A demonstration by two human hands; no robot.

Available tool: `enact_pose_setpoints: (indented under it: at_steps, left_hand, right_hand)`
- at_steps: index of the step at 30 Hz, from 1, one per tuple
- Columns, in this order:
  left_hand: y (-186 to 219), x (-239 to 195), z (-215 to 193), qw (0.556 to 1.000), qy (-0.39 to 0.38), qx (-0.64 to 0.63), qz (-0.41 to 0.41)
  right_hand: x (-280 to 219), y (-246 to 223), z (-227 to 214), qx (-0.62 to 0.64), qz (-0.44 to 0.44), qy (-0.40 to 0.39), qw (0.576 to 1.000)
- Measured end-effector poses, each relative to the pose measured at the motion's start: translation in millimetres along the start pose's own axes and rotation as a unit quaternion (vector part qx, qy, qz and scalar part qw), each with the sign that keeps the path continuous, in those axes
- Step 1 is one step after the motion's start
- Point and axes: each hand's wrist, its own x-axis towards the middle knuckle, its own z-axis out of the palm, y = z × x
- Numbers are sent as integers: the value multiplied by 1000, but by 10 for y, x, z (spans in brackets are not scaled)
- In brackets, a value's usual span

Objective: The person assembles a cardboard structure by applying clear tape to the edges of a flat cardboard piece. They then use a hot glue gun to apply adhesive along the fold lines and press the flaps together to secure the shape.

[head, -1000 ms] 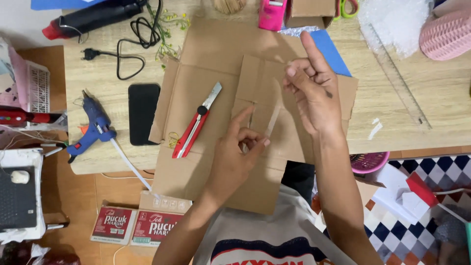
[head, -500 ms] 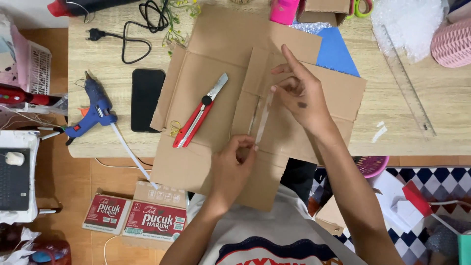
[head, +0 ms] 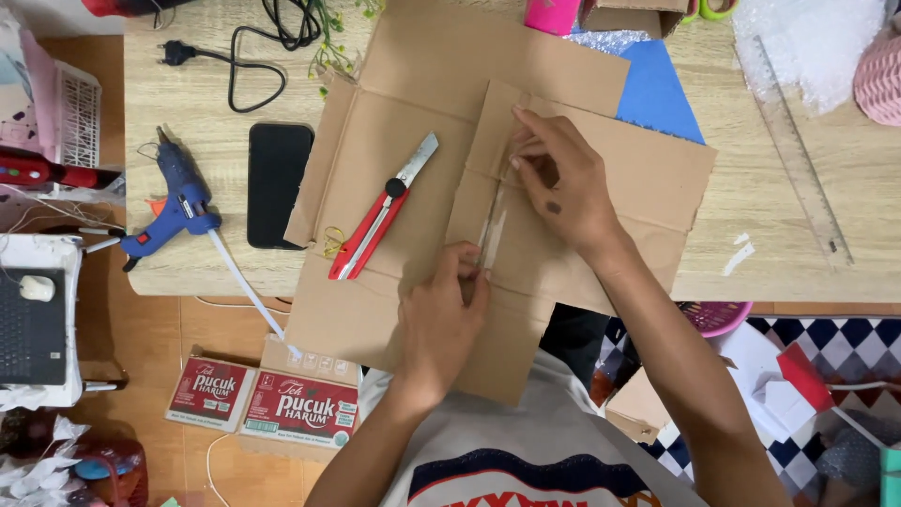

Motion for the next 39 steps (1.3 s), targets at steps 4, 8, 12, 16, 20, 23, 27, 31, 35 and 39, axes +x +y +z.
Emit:
enact_pose_setpoints:
  at_steps: [4, 8, 12, 16, 20, 23, 27, 31, 35, 39]
  left_hand:
    - [134, -24, -40, 999, -25, 43, -21]
    - [92, 11, 27, 995, -47, 81, -29]
    - [-129, 73, 245, 992, -5, 128, 7]
    - [-293, 118, 319, 977, 140, 141, 84]
    - [-452, 131, 434, 937, 238, 189, 170]
    - [-502, 126, 479, 923, 247, 248, 157]
    - [-509, 154, 424, 914, 259, 247, 191]
    - [-442, 285, 325, 907, 288, 187, 244]
    - [-439, 468, 387, 909, 287, 213, 214]
    - [-382, 534, 415, 908, 275, 221, 225]
  right_hand:
    - [-23, 55, 45, -9, 18, 9, 1000]
    - [-16, -22, 11, -12, 45, 16, 999]
    - [-55, 27, -6, 17, 46, 30, 998]
    - [-55, 15, -19, 35, 29, 41, 998]
    - [-31, 15, -44, 60, 70, 39, 995]
    - [-11, 118, -107, 139, 118, 35, 983]
    - [42, 242, -203, 243, 137, 36, 960]
    - [2, 225, -156, 225, 156, 14, 962]
    - [-1, 194, -168, 210, 142, 21, 967]
    - [-25, 159, -203, 232, 147, 41, 961]
